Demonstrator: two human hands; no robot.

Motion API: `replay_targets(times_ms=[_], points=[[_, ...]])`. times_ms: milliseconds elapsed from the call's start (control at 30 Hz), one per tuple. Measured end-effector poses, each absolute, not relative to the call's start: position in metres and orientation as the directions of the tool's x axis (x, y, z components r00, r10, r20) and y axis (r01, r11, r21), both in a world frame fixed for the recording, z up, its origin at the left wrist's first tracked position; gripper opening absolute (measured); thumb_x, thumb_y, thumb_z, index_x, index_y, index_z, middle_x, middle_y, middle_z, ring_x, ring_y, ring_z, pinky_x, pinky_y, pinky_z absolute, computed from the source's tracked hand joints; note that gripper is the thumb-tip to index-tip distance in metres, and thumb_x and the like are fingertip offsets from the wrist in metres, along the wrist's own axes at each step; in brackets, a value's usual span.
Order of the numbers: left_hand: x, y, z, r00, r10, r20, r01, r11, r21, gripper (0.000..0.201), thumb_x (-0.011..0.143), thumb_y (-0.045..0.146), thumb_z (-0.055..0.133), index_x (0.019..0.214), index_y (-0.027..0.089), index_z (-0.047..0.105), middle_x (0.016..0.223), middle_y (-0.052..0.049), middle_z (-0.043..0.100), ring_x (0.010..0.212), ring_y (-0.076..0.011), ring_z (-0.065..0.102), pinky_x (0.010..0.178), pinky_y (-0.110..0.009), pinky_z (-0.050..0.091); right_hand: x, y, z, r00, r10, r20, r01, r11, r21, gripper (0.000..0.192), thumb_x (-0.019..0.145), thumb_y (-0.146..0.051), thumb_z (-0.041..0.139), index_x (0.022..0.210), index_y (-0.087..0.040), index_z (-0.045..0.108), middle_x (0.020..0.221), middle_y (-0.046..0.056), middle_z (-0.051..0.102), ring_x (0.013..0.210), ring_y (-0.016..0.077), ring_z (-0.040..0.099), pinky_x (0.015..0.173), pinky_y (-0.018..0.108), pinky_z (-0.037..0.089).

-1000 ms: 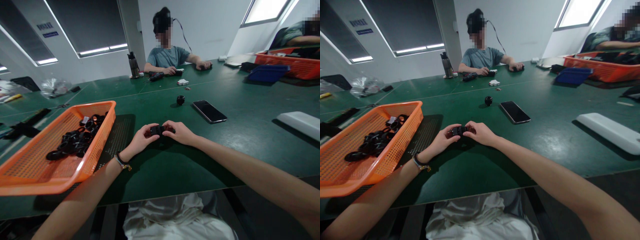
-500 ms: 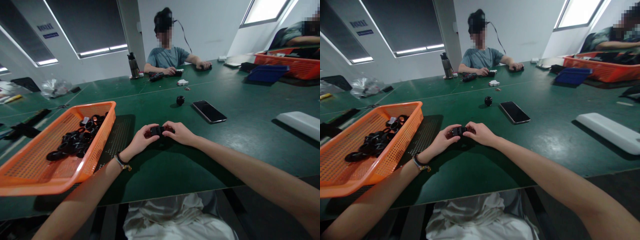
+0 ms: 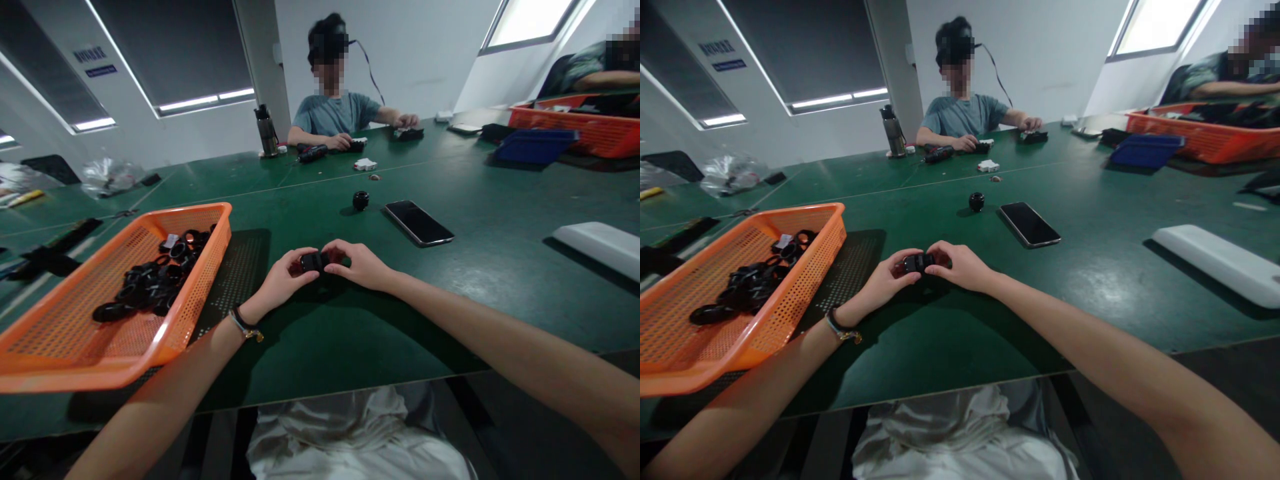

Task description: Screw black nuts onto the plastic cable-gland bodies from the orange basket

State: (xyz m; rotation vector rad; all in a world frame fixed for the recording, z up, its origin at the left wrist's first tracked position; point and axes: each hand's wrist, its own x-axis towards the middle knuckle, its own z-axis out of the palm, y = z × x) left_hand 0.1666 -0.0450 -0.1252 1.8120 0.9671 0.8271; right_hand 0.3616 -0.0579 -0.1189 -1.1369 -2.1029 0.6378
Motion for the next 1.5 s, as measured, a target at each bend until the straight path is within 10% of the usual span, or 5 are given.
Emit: replay_targets(times_ms=[1500], points=[[0.166, -0.0454, -0.1255, 0.465, 0.875, 0.136, 0.292, -0.296, 0.91, 0.047, 0.068, 0.029, 0.066, 0.113, 0.019, 0.056, 0.104, -0.007, 0.059, 0.09, -0.0181, 0.057, 0.081, -0.034, 0.048, 0.361, -0.0579, -0.1196, -0.392, 0.875, 0.285, 0.575, 0.475, -0.666, 0.019, 0.077, -0.027, 0.06, 0.094, -0.017, 0.055, 0.076, 0.002, 0.065, 0.069, 0.0155, 0.06, 0.063, 0.028, 0.045]])
